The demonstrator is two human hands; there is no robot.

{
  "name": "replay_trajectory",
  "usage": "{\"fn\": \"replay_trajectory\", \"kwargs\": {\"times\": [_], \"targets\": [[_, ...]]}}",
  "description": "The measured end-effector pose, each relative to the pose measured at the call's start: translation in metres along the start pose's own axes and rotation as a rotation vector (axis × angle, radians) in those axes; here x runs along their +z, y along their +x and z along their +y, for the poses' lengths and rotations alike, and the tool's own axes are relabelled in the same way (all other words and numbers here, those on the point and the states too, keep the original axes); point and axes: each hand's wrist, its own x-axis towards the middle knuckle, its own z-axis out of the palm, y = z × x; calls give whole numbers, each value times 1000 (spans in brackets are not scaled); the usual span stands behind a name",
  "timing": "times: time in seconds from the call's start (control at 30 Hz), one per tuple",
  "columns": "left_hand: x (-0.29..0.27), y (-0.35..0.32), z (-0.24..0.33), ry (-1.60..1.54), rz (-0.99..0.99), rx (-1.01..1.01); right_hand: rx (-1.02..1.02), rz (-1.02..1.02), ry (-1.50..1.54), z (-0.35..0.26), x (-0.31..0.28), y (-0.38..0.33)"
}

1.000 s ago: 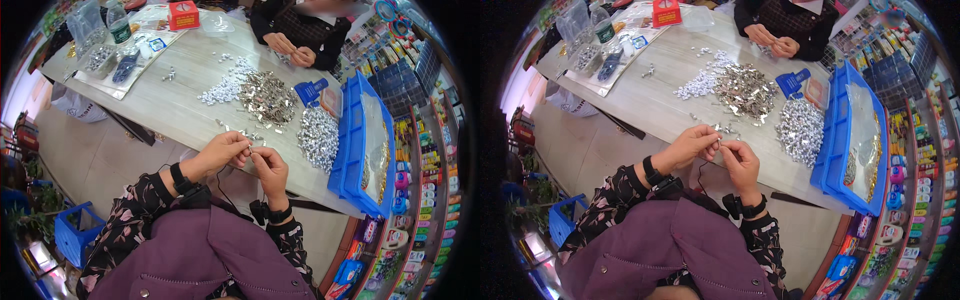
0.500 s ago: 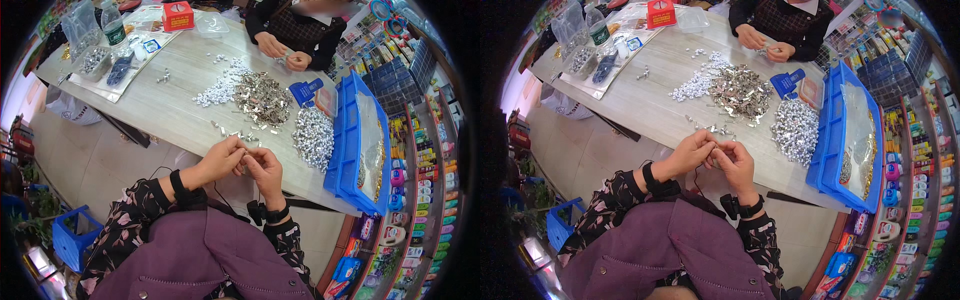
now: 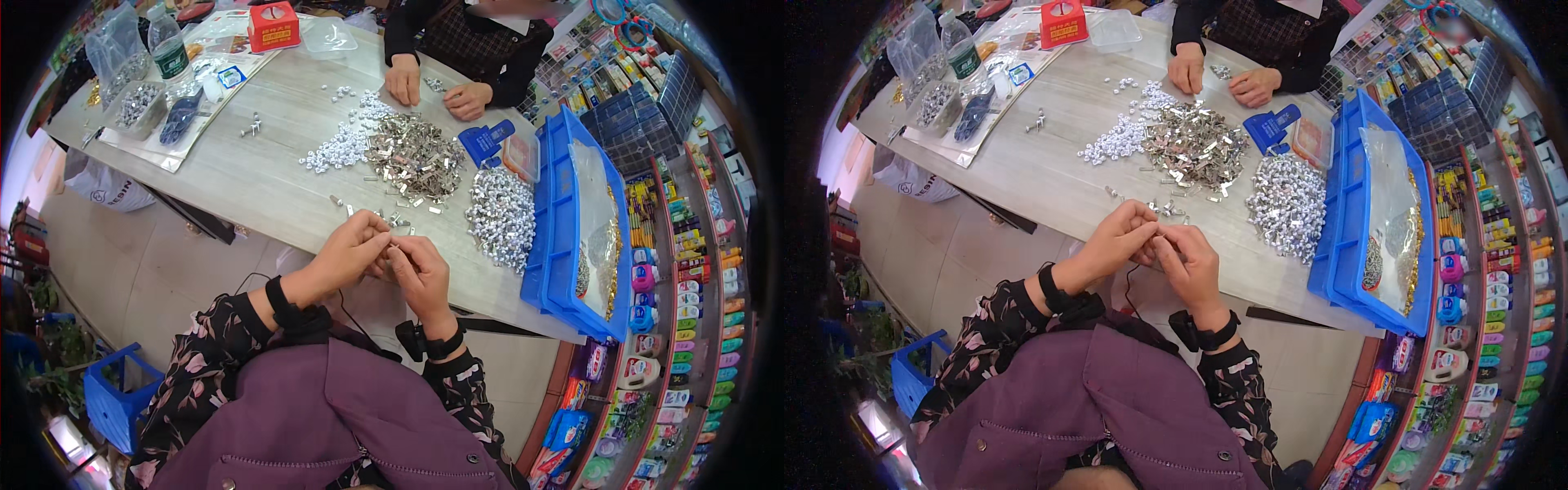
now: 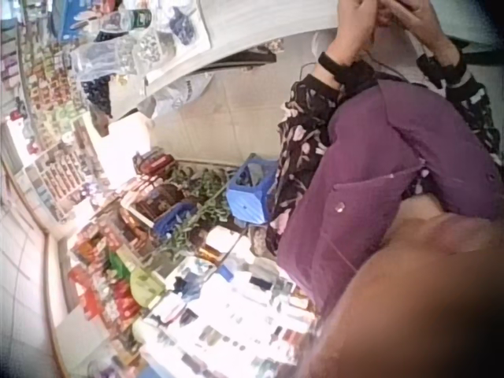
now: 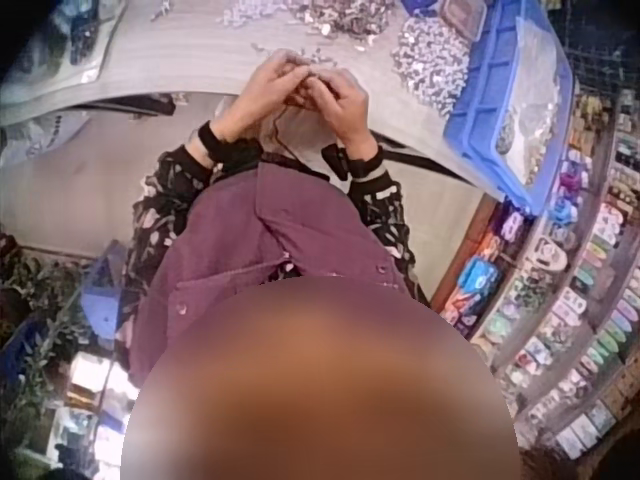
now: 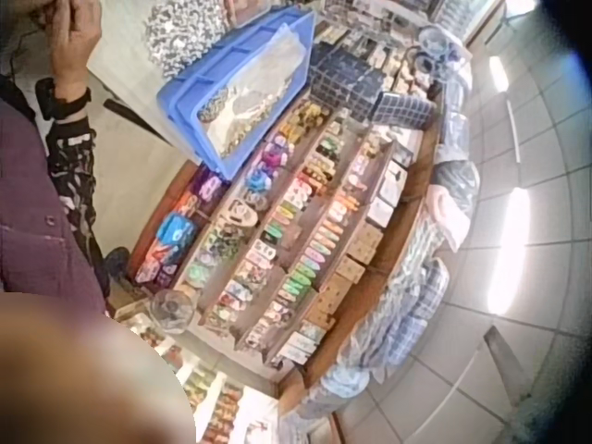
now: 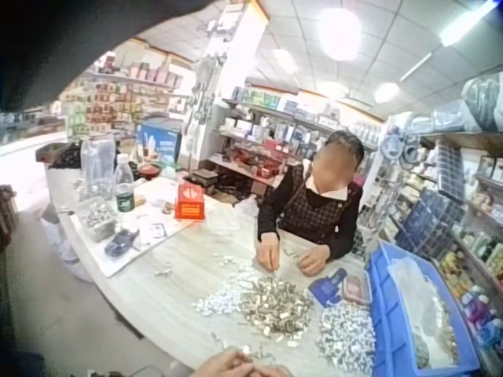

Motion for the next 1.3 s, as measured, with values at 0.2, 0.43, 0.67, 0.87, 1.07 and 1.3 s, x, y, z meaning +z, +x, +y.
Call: {"fn": "replay_trajectory", "kwargs": {"times": [0.2, 0.43, 0.67, 0.87, 1.07, 1.3], "targets": [[-2, 3, 2, -20, 23, -85, 134, 58, 230, 8, 5, -10], [-1, 0, -7, 26, 24, -25, 419, -6, 644, 1, 4, -4], [7, -5, -15, 333, 58, 197, 554, -175, 532, 12, -10, 2], [8, -7, -18, 463, 57, 267, 502, -218, 511, 16, -10, 6], [9, -6, -15, 458, 84, 285, 528, -194, 481, 13, -7, 6], [-51, 7, 39, 1032, 257, 519, 244, -7, 31, 20, -8, 20]]}}
